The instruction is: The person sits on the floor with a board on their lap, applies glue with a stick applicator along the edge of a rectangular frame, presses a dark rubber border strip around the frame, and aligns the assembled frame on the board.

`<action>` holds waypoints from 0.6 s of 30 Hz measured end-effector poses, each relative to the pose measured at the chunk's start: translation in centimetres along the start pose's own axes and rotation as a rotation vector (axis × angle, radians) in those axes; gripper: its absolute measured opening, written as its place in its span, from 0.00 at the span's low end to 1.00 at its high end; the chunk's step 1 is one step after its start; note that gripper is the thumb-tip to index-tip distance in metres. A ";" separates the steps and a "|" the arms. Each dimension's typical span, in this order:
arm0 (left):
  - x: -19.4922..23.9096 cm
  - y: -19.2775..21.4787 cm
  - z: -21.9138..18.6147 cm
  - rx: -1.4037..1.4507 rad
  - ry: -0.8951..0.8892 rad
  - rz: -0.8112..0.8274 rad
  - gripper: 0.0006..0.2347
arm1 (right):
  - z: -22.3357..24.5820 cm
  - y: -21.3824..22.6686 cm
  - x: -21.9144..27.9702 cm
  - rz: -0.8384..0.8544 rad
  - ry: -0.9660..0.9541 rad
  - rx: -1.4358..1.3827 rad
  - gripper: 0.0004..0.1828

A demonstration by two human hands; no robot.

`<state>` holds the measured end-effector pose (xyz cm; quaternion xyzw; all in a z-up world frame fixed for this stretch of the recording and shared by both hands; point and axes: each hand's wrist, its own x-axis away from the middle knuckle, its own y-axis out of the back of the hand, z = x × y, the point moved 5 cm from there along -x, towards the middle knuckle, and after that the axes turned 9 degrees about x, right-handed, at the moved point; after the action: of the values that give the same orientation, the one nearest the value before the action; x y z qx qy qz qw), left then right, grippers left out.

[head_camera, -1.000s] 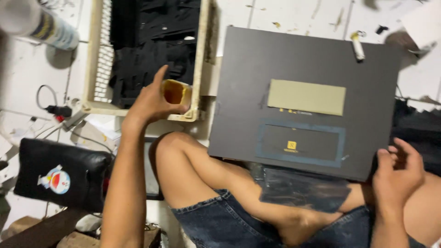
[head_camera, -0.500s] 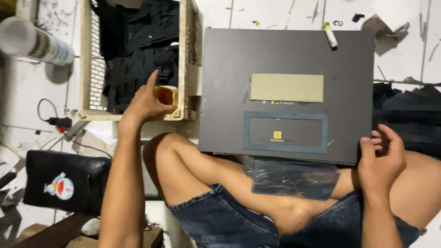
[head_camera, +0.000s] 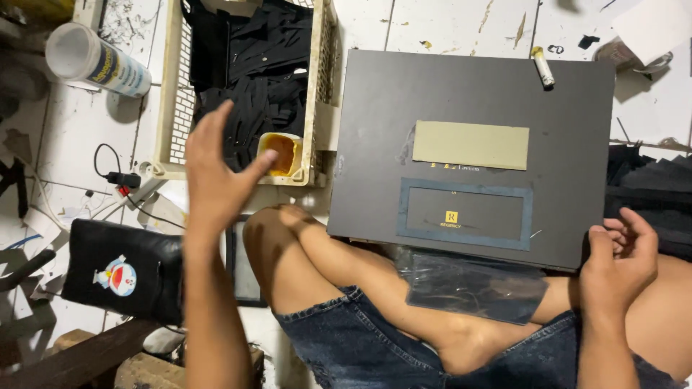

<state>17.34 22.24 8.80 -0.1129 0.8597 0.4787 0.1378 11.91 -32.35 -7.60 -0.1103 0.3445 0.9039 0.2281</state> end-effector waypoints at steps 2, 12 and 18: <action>2.4 -3.2 0.6 -0.094 0.163 -0.085 0.37 | -0.2 -0.1 0.1 -0.009 0.016 0.018 0.20; 6.4 -9.1 2.6 -0.247 0.678 -0.231 0.58 | -1.2 -0.3 0.2 0.013 0.031 0.075 0.22; 7.1 -5.4 6.3 -0.235 0.732 -0.111 0.64 | -4.8 -0.1 0.5 0.012 0.033 -0.015 0.24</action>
<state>13.27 24.39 -1.08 -0.3379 0.7837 0.4939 -0.1663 11.72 -35.30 -11.37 -0.1250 0.3420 0.9060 0.2160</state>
